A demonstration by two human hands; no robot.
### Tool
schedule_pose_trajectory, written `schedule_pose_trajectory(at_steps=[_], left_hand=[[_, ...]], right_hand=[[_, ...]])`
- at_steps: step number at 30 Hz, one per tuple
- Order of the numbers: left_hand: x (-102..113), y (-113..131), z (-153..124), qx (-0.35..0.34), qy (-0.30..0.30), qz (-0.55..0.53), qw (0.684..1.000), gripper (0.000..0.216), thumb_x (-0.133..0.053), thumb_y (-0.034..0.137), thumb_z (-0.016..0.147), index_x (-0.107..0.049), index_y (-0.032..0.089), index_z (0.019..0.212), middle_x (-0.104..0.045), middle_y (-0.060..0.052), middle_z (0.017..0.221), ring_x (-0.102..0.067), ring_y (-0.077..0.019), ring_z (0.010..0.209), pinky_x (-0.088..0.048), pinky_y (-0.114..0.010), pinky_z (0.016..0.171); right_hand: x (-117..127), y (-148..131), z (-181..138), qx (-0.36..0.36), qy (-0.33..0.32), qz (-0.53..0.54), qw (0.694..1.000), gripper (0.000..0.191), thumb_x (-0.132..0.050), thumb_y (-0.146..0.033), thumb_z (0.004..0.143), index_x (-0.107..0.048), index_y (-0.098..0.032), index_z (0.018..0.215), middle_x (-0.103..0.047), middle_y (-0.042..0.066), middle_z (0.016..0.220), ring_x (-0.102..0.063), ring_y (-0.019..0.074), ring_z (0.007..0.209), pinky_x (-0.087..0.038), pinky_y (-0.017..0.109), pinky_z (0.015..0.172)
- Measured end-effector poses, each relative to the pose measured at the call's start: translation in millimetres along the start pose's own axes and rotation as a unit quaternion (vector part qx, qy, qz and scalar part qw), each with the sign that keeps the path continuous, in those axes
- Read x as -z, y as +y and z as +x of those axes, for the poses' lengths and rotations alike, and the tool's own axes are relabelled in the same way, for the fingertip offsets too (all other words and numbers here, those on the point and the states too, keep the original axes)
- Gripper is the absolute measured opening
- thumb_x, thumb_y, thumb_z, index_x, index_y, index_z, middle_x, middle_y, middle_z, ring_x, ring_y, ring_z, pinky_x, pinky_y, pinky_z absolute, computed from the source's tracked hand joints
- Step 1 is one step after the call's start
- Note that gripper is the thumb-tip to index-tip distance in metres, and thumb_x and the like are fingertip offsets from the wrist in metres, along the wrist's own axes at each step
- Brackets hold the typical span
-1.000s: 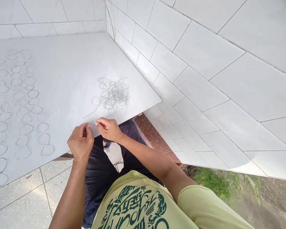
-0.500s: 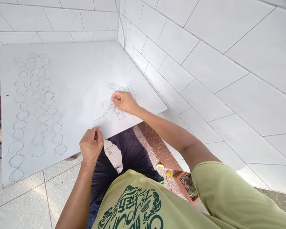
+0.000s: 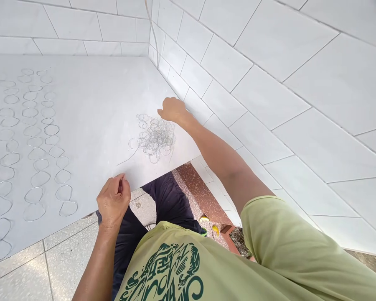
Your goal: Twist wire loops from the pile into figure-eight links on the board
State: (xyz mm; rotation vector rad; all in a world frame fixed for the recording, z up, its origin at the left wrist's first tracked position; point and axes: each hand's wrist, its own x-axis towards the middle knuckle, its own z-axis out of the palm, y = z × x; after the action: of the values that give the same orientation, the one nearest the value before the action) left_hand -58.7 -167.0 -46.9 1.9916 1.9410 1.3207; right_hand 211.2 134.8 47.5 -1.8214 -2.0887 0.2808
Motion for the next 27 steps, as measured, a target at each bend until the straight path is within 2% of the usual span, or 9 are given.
schedule_pose_trajectory(at_steps=[3,6,8,11,14,20,23,25,27], left_hand=[[1,1,1,0.005,0.001,-0.004,1.000,0.020,-0.061,0.025,0.100,-0.079,0.019,0.105,-0.069,-0.003,0.073,-0.063,-0.0169,0.069,-0.047,-0.029,0.071],[3,3,3,0.004,0.005,-0.003,1.000,0.019,-0.062,0.025,0.100,-0.080,0.019,0.103,-0.068,-0.002,0.072,-0.063,-0.0165,0.069,-0.047,-0.029,0.070],[5,5,4,0.004,0.001,-0.005,1.000,0.018,-0.063,0.025,0.100,-0.080,0.019,0.102,-0.067,-0.001,0.072,-0.062,-0.0157,0.068,-0.047,-0.028,0.069],[8,7,4,0.001,-0.005,-0.005,1.000,0.017,-0.063,0.024,0.100,-0.080,0.019,0.101,-0.068,-0.001,0.073,-0.062,-0.0150,0.067,-0.047,-0.028,0.069],[10,7,5,-0.006,-0.006,-0.003,1.000,0.017,-0.064,0.024,0.100,-0.080,0.019,0.101,-0.069,-0.001,0.074,-0.062,-0.0149,0.067,-0.046,-0.028,0.068],[10,6,4,-0.005,-0.013,0.001,1.000,0.018,-0.063,0.025,0.100,-0.080,0.019,0.101,-0.069,-0.002,0.073,-0.063,-0.0160,0.068,-0.046,-0.029,0.068],[10,6,4,-0.002,-0.014,0.001,1.000,0.018,-0.062,0.025,0.100,-0.080,0.019,0.101,-0.069,-0.002,0.073,-0.063,-0.0166,0.068,-0.046,-0.029,0.068],[10,6,4,0.002,-0.014,0.000,1.000,0.018,-0.062,0.025,0.100,-0.080,0.020,0.101,-0.069,-0.002,0.073,-0.063,-0.0170,0.068,-0.046,-0.030,0.069],[10,6,4,-0.001,-0.015,-0.002,1.000,0.018,-0.062,0.024,0.099,-0.080,0.020,0.102,-0.068,-0.002,0.072,-0.063,-0.0173,0.068,-0.047,-0.030,0.069]], right_hand=[[-4,10,-13,-0.049,-0.045,-0.009,0.998,0.034,-0.087,-0.025,0.085,-0.055,-0.017,0.076,-0.055,0.008,0.069,-0.070,0.0368,0.097,-0.061,0.049,0.083],[-2,9,-29,-0.100,-0.105,0.030,0.989,0.027,-0.084,-0.022,0.086,-0.059,-0.017,0.077,-0.059,0.008,0.063,-0.067,0.0270,0.071,-0.058,0.041,0.066],[2,7,-36,-0.117,-0.126,0.089,0.981,0.021,-0.077,-0.017,0.089,-0.061,-0.017,0.076,-0.063,0.009,0.064,-0.061,0.0200,0.058,-0.051,0.034,0.054],[11,4,-40,-0.124,-0.118,0.175,0.970,0.025,-0.069,-0.017,0.096,-0.059,-0.017,0.073,-0.066,0.010,0.066,-0.052,0.0128,0.047,-0.036,0.026,0.041],[22,2,-37,-0.112,-0.092,0.233,0.962,0.029,-0.067,-0.022,0.101,-0.057,-0.017,0.074,-0.066,0.008,0.065,-0.049,0.0099,0.043,-0.026,0.022,0.036],[32,-9,-32,-0.097,-0.044,0.296,0.949,0.034,-0.060,-0.029,0.109,-0.054,-0.019,0.077,-0.063,0.003,0.062,-0.048,0.0087,0.043,-0.026,0.020,0.035],[30,-15,-32,-0.113,-0.066,0.311,0.941,0.035,-0.058,-0.031,0.111,-0.052,-0.019,0.078,-0.064,0.004,0.065,-0.049,0.0087,0.044,-0.026,0.020,0.036],[29,-16,-34,-0.120,-0.087,0.320,0.936,0.034,-0.059,-0.034,0.111,-0.051,-0.019,0.082,-0.068,0.005,0.072,-0.055,0.0091,0.048,-0.030,0.020,0.037],[29,-14,-38,-0.110,-0.082,0.324,0.936,0.032,-0.059,-0.036,0.111,-0.051,-0.019,0.086,-0.072,0.007,0.083,-0.061,0.0092,0.055,-0.035,0.019,0.039]])
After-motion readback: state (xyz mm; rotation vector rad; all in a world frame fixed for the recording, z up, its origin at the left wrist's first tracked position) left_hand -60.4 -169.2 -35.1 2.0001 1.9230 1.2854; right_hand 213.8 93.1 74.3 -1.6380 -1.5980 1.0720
